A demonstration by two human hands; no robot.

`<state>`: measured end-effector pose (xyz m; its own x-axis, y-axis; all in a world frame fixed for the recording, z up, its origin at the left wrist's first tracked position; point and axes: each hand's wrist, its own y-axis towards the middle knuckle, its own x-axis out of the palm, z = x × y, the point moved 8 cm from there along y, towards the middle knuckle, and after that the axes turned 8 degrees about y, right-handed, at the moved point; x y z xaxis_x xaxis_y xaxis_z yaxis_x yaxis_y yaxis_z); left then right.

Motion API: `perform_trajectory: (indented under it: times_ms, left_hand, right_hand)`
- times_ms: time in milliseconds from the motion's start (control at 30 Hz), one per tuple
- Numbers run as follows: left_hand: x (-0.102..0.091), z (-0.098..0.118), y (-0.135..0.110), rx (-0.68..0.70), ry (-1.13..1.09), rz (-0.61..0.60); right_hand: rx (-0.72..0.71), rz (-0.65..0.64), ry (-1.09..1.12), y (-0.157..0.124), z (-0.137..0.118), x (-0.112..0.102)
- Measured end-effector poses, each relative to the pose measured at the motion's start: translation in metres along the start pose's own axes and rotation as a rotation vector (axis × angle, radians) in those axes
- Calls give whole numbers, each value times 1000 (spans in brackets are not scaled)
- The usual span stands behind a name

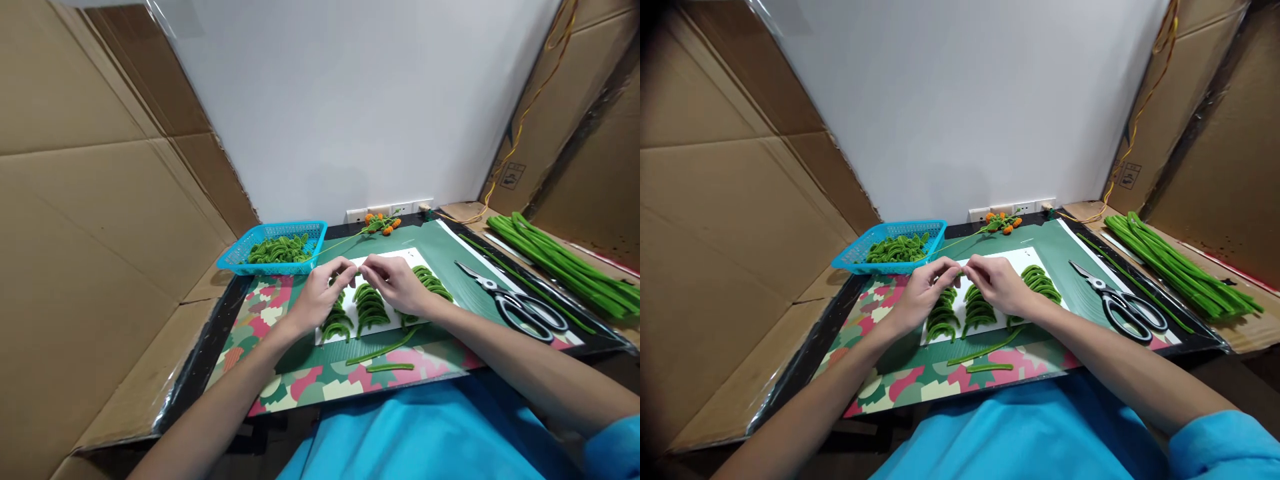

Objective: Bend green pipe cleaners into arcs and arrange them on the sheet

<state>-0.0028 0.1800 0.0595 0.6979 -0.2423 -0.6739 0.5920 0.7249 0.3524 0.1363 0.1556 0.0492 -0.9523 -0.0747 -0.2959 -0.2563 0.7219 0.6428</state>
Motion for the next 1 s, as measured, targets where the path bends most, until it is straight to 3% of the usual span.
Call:
perform_trajectory:
  times_ms: [167,267,367,467,600,700,800,900,1000]
  left_hand:
    - [18,-12,-1,-220,-438,-189]
    - [24,-15,-5,-312,-586,-252]
    - [24,-12,-7,-301,-632,-242]
    - [18,-5,-6,-212,-523,-197]
    - [2,9,-5,8,-87,-61]
    - [-5,23,-9,255,258,16]
    - [-8,28,-15,420,448,67]
    - [-10,27,-16,411,434,94]
    - [-11,16,-11,212,244,86]
  right_hand:
    - [-294,-32,-328,-9,-13,6]
    - [-347,-67,-422,-11,-16,8]
    - [-363,-100,-428,-10,-19,8]
    - [-329,-114,-374,-10,-19,7]
    - [-204,-118,-200,-5,-14,5]
    - [-20,-125,25,0,-5,5]
    - [176,-170,283,3,6,12]
    - [231,-188,341,3,10,16]
    - [83,-129,93,3,4,8]
